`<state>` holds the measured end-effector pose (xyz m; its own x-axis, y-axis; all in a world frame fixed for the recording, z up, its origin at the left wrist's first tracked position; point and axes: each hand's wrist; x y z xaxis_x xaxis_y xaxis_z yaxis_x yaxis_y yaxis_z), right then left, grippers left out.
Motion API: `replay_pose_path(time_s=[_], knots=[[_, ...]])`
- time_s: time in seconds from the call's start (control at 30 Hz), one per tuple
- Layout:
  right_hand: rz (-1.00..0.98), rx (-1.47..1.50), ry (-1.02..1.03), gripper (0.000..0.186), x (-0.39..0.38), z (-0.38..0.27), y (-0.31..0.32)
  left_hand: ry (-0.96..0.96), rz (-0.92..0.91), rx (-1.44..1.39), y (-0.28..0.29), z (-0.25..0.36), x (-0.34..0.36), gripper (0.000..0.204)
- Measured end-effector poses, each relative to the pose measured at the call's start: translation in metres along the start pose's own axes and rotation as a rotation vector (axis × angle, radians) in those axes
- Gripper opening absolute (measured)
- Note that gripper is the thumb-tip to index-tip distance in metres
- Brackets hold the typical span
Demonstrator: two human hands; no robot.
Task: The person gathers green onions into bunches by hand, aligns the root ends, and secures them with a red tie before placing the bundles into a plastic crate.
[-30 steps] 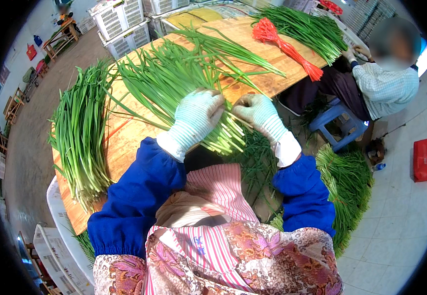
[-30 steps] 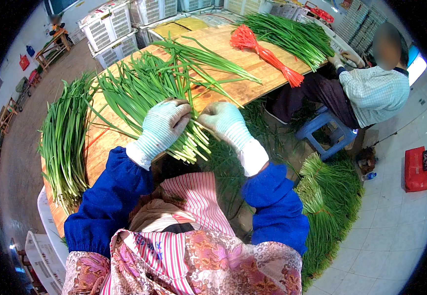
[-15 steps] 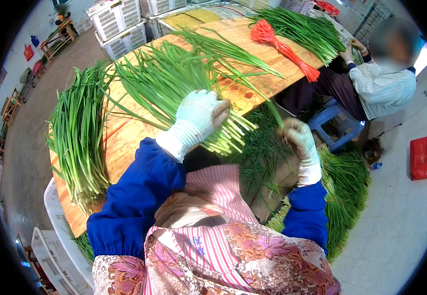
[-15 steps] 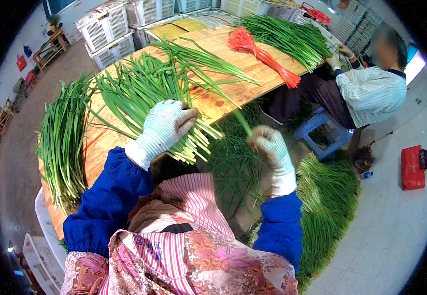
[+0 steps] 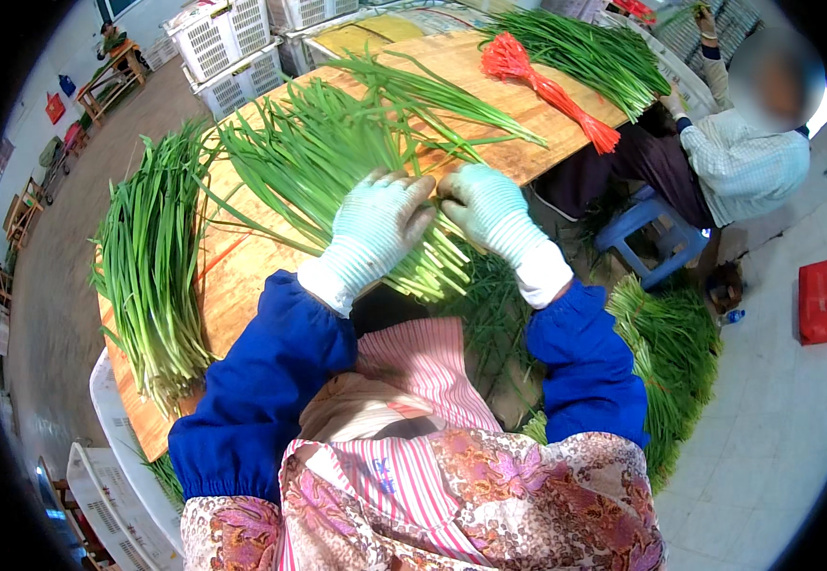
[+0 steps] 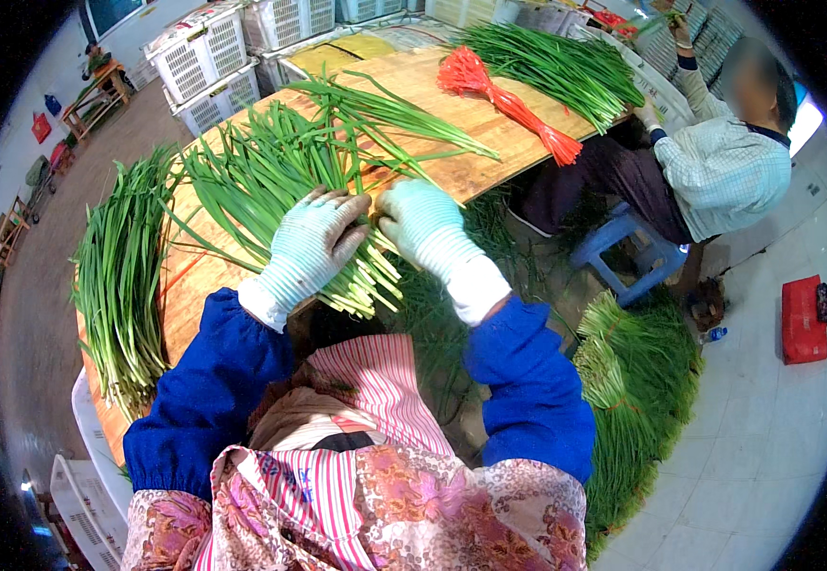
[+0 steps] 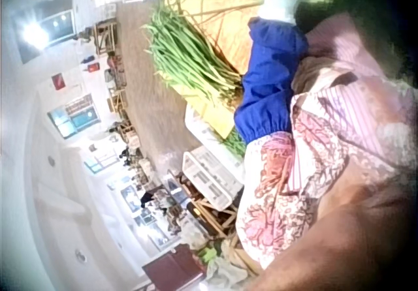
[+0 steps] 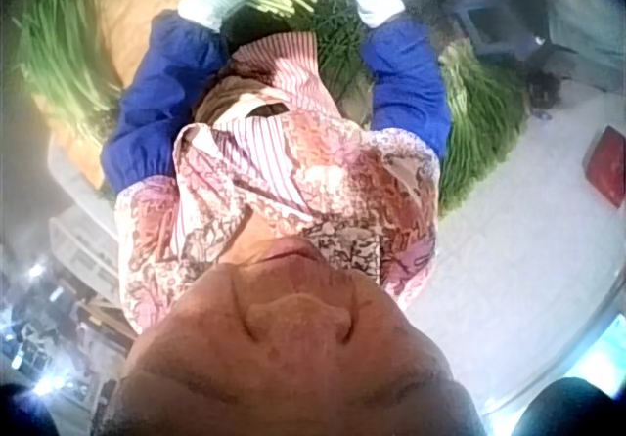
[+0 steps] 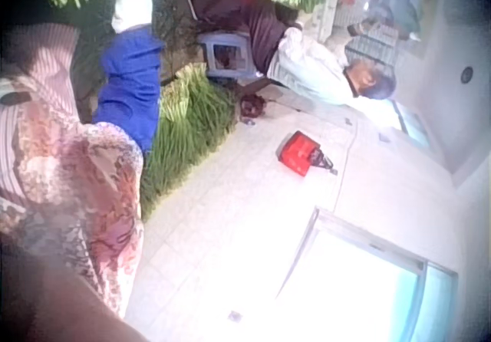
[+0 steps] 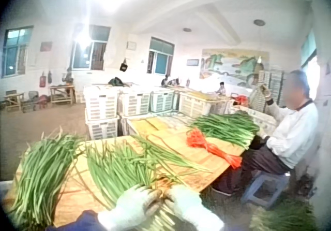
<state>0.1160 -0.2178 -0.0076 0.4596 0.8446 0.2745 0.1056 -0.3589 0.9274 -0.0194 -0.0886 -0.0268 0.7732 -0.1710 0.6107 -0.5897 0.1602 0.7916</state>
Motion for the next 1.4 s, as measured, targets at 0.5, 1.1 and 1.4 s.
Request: replay_pose_path(time_s=[0.5,1.1,1.4], knots=[[0.105,0.156,-0.428,0.023,-0.072,0.081,0.007,-0.028,-0.067,-0.002,0.000,-0.003,0.000,0.017],[0.080,-0.156,-0.138,0.027,0.043,0.082,0.029,-0.105,-0.278,-0.108,0.008,0.001,0.020,0.030],[0.091,0.579,-0.324,0.016,0.025,0.085,0.006,-0.082,-0.285,-0.092,0.007,0.000,0.014,0.027]])
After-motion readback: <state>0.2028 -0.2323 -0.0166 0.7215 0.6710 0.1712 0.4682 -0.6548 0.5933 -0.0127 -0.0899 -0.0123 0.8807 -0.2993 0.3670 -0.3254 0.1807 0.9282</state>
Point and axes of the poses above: each hand's wrist, its own x-axis towards the middle knuckle, its own y-axis out of the back of the hand, z = x × y, and after that the axes turned 12 degrees about -y, right-handed
